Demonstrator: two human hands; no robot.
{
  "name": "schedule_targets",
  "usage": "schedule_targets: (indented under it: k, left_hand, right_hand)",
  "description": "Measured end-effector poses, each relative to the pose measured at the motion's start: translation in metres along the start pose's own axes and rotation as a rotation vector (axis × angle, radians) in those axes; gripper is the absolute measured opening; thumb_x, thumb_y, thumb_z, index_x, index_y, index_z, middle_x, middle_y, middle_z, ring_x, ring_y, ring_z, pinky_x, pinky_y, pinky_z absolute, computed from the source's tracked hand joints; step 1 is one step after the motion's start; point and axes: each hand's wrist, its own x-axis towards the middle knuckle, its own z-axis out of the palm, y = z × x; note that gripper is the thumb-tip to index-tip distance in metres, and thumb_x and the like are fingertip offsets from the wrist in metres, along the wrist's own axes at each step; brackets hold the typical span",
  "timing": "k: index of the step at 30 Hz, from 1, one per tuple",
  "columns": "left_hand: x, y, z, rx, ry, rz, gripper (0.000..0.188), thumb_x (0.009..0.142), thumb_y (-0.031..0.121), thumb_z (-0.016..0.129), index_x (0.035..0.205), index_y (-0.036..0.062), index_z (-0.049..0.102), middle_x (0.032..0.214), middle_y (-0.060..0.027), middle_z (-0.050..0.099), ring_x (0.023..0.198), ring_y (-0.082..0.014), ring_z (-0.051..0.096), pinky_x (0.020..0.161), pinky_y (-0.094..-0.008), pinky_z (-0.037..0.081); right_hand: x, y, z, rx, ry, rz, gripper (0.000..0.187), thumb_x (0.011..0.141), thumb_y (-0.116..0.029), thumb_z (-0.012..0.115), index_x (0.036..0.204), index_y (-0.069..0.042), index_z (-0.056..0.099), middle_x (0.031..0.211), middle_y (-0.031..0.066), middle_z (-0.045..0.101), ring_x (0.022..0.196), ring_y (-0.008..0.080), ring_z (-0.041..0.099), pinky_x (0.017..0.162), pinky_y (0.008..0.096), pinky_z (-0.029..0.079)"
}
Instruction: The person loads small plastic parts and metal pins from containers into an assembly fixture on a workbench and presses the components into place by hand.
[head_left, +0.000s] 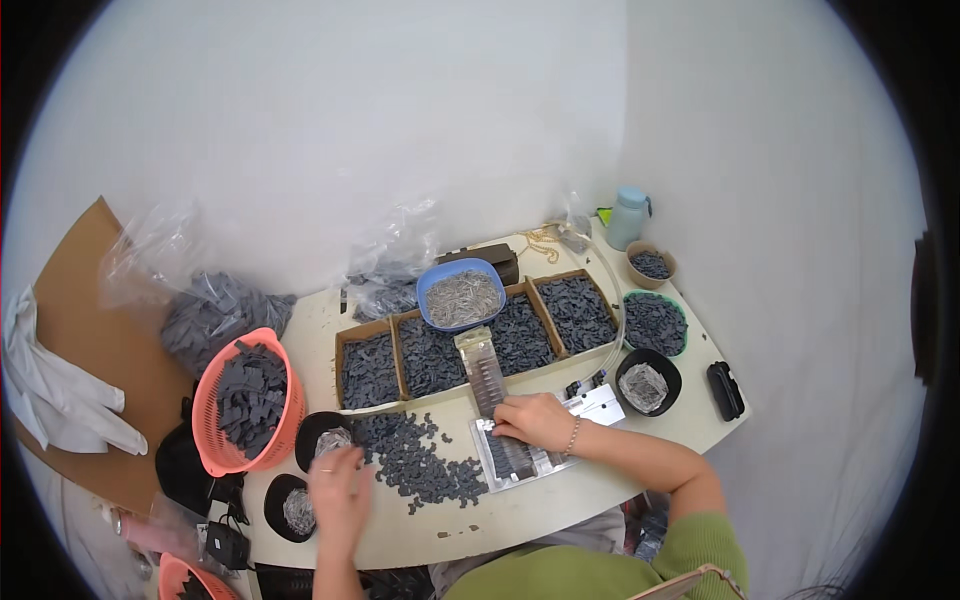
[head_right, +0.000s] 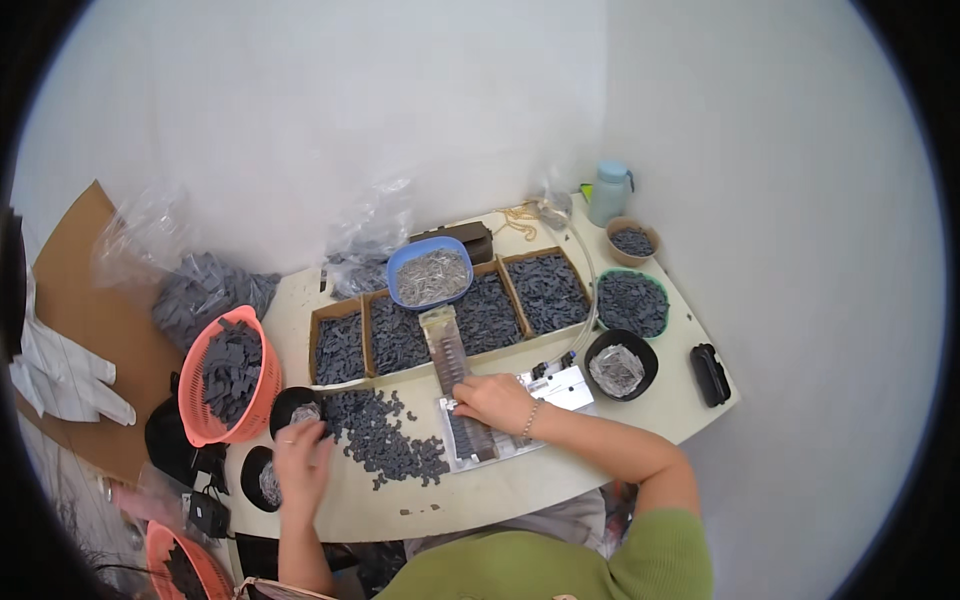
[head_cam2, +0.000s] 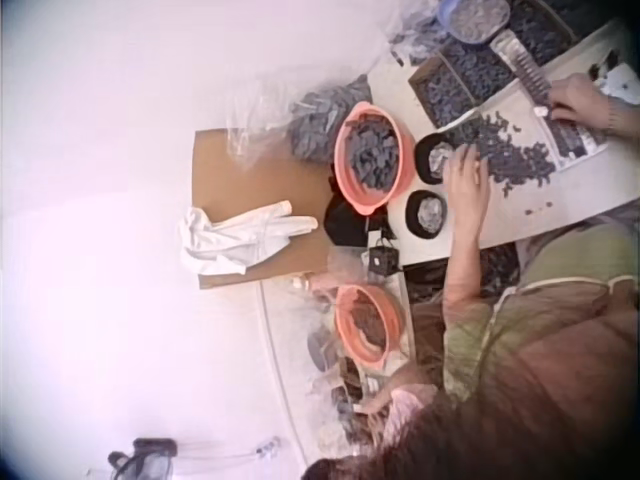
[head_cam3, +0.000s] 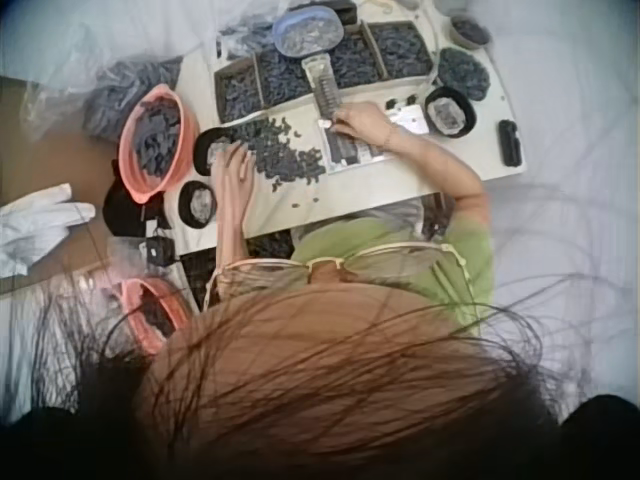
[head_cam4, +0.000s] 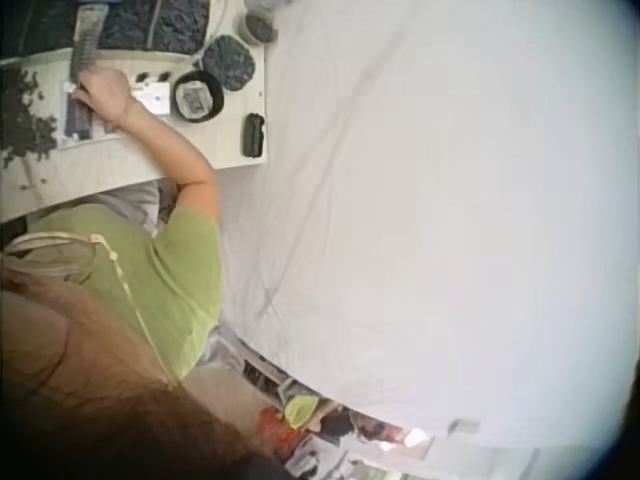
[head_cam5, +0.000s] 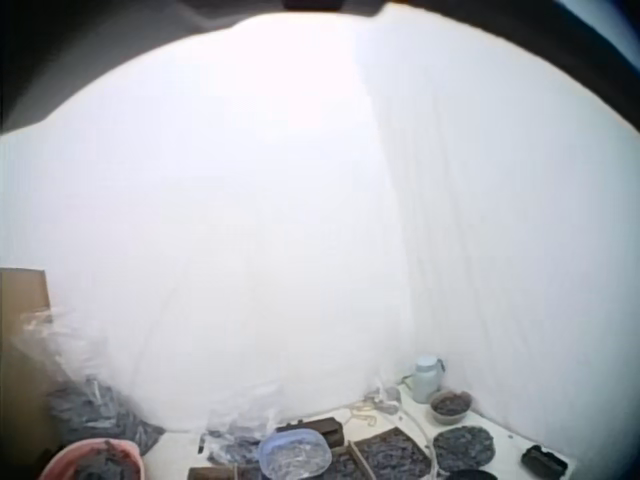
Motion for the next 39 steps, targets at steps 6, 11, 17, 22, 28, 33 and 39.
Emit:
schedule_targets:
  k: [6,11,17,22,28,33,39]
  left_hand:
    - [-0.047,-0.079,-0.037,0.231,-0.233,-0.46,0.012,0.075,0.003,0.065,0.086,0.0013,0.059,0.081,-0.0151,0.06,0.079,-0.0342,0.059,0.068,-0.0438,0.046]
    - [-0.062,-0.093,-0.033,0.283,-0.197,-0.462,0.014,0.072,0.002,0.066,0.084,0.0007,0.059,0.078,-0.0153,0.059,0.078,-0.0352,0.059,0.069,-0.045,0.046]
    - [-0.07,-0.107,-0.034,0.286,-0.267,-0.469,0.011,0.068,-0.001,0.068,0.073,0.0002,0.058,0.078,-0.016,0.058,0.076,-0.0353,0.058,0.068,-0.0443,0.046]
    - [-0.07,-0.106,-0.042,0.237,-0.246,-0.532,0.013,0.067,-0.001,0.069,0.073,0.0003,0.058,0.077,-0.0155,0.057,0.074,-0.035,0.057,0.066,-0.043,0.045]
    - [-0.069,-0.105,-0.035,0.238,-0.272,-0.463,0.013,0.068,-0.003,0.068,0.076,0.0007,0.058,0.076,-0.0151,0.057,0.073,-0.0342,0.057,0.066,-0.0424,0.045]
    - [-0.066,-0.103,-0.039,0.238,-0.21,-0.488,0.013,0.068,-0.002,0.068,0.075,0.001,0.057,0.075,-0.0146,0.056,0.072,-0.0328,0.057,0.065,-0.0412,0.045]
    - [-0.045,-0.07,-0.047,0.133,-0.029,-0.45,0.01,0.075,0.0,0.065,0.077,0.0005,0.055,0.069,-0.0138,0.053,0.062,-0.0294,0.054,0.059,-0.0373,0.043]
  right_hand:
    - [-0.001,-0.007,0.026,-0.336,0.108,-0.189,0.009,0.075,-0.013,0.057,0.079,-0.005,0.058,0.078,0.0072,0.054,0.077,0.0232,0.059,0.064,0.0342,0.051]
    - [-0.007,-0.011,0.024,-0.413,0.096,-0.204,0.011,0.073,-0.012,0.057,0.081,-0.005,0.06,0.08,0.0057,0.053,0.079,0.021,0.057,0.066,0.0311,0.049]
    - [-0.02,-0.019,0.002,-0.498,0.097,-0.142,0.029,0.077,-0.013,0.055,0.104,-0.005,0.062,0.086,0.0067,0.055,0.086,0.0225,0.055,0.071,0.0342,0.045]
    - [-0.056,0.012,-0.064,-0.436,0.322,0.184,0.023,0.074,-0.007,0.059,0.096,-0.011,0.066,0.082,0.0104,0.059,0.079,0.0288,0.059,0.068,0.0395,0.049]
    - [-0.121,0.05,-0.101,-0.484,0.004,0.668,0.01,0.07,-0.012,0.069,0.08,-0.01,0.067,0.086,0.008,0.064,0.084,0.0281,0.063,0.071,0.0394,0.051]
    - [-0.13,0.059,-0.093,-0.37,0.159,0.61,0.009,0.071,-0.011,0.069,0.078,-0.009,0.064,0.084,0.0094,0.063,0.082,0.0285,0.061,0.07,0.0407,0.05]
    - [-0.131,0.059,-0.091,-0.32,0.216,0.535,0.007,0.071,-0.005,0.067,0.075,-0.006,0.061,0.081,0.0102,0.061,0.08,0.0296,0.059,0.071,0.0404,0.049]
